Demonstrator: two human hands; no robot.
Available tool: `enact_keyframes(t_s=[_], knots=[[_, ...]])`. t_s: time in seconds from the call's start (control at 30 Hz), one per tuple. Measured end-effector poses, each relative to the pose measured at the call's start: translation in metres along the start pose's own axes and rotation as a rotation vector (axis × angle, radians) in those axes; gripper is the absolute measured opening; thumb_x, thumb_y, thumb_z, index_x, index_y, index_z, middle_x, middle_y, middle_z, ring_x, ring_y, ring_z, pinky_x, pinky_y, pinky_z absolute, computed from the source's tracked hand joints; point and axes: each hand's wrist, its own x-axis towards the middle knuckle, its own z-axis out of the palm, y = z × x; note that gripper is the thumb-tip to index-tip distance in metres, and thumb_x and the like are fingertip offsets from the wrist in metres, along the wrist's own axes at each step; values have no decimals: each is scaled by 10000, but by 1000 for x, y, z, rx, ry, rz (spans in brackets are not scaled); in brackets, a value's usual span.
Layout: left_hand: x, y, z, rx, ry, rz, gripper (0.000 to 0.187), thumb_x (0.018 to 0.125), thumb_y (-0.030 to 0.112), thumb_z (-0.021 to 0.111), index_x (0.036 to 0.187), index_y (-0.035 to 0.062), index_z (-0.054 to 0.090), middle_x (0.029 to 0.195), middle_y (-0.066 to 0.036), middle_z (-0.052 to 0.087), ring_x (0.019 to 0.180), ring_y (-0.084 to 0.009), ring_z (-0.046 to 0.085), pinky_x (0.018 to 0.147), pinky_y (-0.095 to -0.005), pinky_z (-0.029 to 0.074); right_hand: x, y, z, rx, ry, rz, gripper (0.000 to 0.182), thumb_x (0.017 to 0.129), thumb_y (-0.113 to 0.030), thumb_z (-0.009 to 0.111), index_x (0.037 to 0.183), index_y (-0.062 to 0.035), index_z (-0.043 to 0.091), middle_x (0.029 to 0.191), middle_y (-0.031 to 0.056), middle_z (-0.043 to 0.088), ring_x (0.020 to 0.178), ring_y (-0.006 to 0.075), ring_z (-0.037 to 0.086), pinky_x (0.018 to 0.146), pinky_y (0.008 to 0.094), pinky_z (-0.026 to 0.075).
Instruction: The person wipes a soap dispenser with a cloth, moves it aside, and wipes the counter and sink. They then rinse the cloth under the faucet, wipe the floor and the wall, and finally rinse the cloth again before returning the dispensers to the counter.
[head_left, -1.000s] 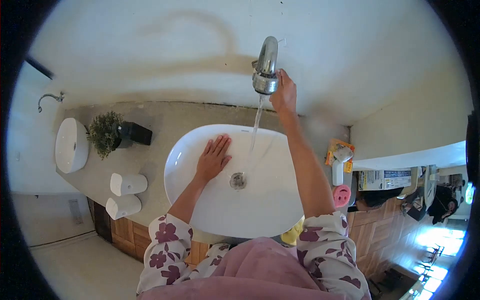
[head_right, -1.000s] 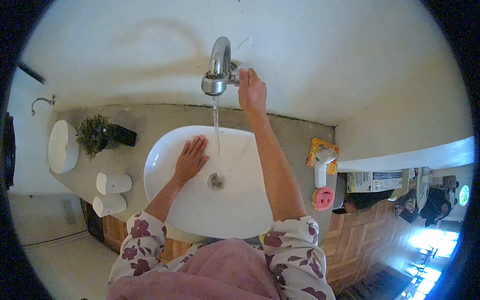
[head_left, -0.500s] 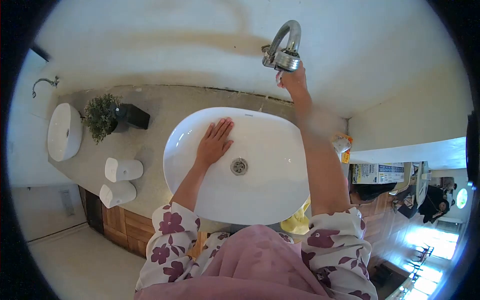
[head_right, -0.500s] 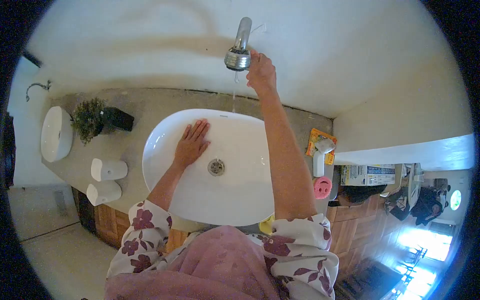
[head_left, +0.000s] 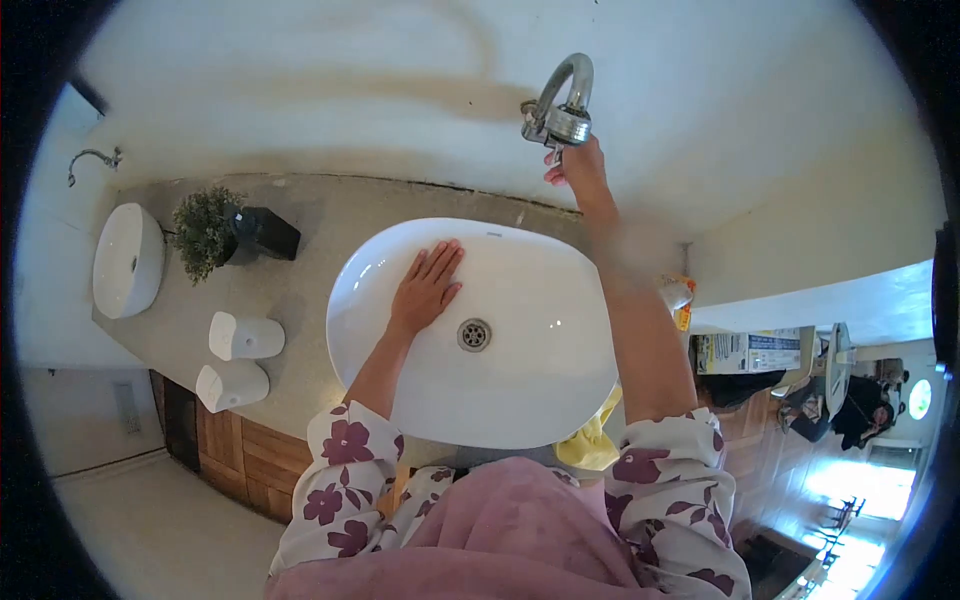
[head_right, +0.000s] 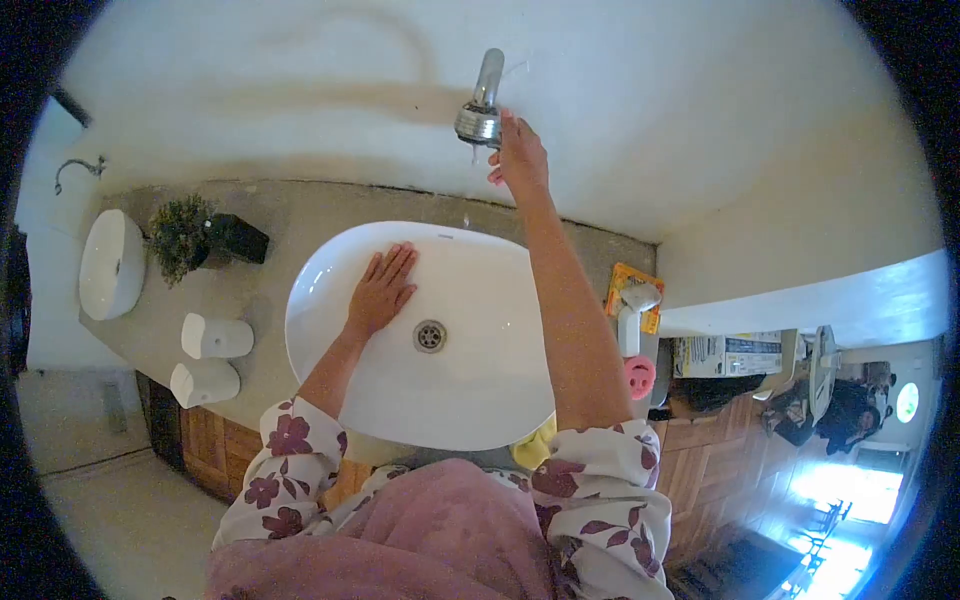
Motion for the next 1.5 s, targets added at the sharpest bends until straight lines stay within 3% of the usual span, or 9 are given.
enact_keyframes(t_s=[0.07, 0.13, 0.17, 0.33, 0.43, 0.7, 0.93, 1.17, 1.5], knots=[[-4, 1, 0, 18, -3, 8, 582, 915, 349, 449, 1424, 128, 273, 1483, -26, 258, 1365, -177, 238, 1116, -383, 193, 2, 20, 1, -48, -32, -13, 396, 928, -381, 434, 1134, -48, 497, 750, 146, 605, 557, 241, 625, 507, 353, 506], [-3, 0, -1, -29, -26, 1, 568, 920, 310, 436, 1427, 121, 262, 1488, -33, 245, 1373, -184, 220, 1118, -396, 185, 2, 31, 13, -551, 383, -746, 376, 859, -231, 556, 1188, -78, 454, 947, 183, 568, 855, 306, 605, 722, 408, 498], [-2, -1, -1, -24, -21, -3, 568, 920, 310, 436, 1427, 121, 262, 1488, -33, 245, 1373, -184, 220, 1118, -396, 185, -12, 24, 13, -454, 323, -603, 498, 768, -85, 611, 1229, -102, 423, 1071, 206, 498, 1047, 344, 484, 865, 436, 426], [-2, -1, -6, -144, -83, -2, 566, 907, 237, 430, 1429, 112, 255, 1497, -46, 220, 1382, -197, 198, 1121, -419, 166, 5, 37, 29, -185, 380, -823, 503, 715, -33, 624, 1189, -79, 462, 1053, 147, 525, 1000, 337, 484, 859, 415, 429], [-1, -1, -6, -117, -108, -6, 569, 903, 234, 436, 1429, 112, 256, 1498, -44, 218, 1384, -194, 192, 1123, -416, 162, 31, 53, 41, 292, 343, -716, 260, 809, -131, 628, 1045, -61, 547, 928, 82, 592, 861, 200, 569, 754, 326, 464], [1, 0, -6, -116, -115, -38, 559, 907, 239, 435, 1428, 129, 263, 1493, -23, 233, 1380, -173, 202, 1122, -406, 165, 34, 52, 49, 394, 411, -420, 245, 938, -238, 498, 873, -13, 571, 736, 65, 608, 665, 129, 537, 634, 280, 454], [0, -1, -2, -82, -95, -22, 557, 908, 248, 441, 1426, 133, 271, 1490, -19, 243, 1377, -165, 211, 1122, -398, 162, 31, 45, 40, 178, 435, -520, 306, 929, -244, 486, 819, 22, 588, 689, 153, 631, 623, 181, 572, 608, 345, 462], [0, 0, -3, -89, -106, -28, 569, 906, 253, 442, 1431, 134, 258, 1491, -18, 240, 1378, -164, 204, 1128, -395, 152, 32, 42, 36, -127, 527, -577, 267, 884, -225, 531, 768, 7, 591, 671, 216, 593, 585, 373, 533, 573, 424, 417], [-3, 0, -3, -63, -48, -1, 581, 895, 256, 453, 1426, 115, 267, 1488, -35, 246, 1373, -176, 220, 1122, -403, 168, 36, 52, 43, 10, 516, -442, 178, 840, -163, 587, 783, 5, 578, 680, 235, 596, 642, 393, 587, 578, 436, 435]])
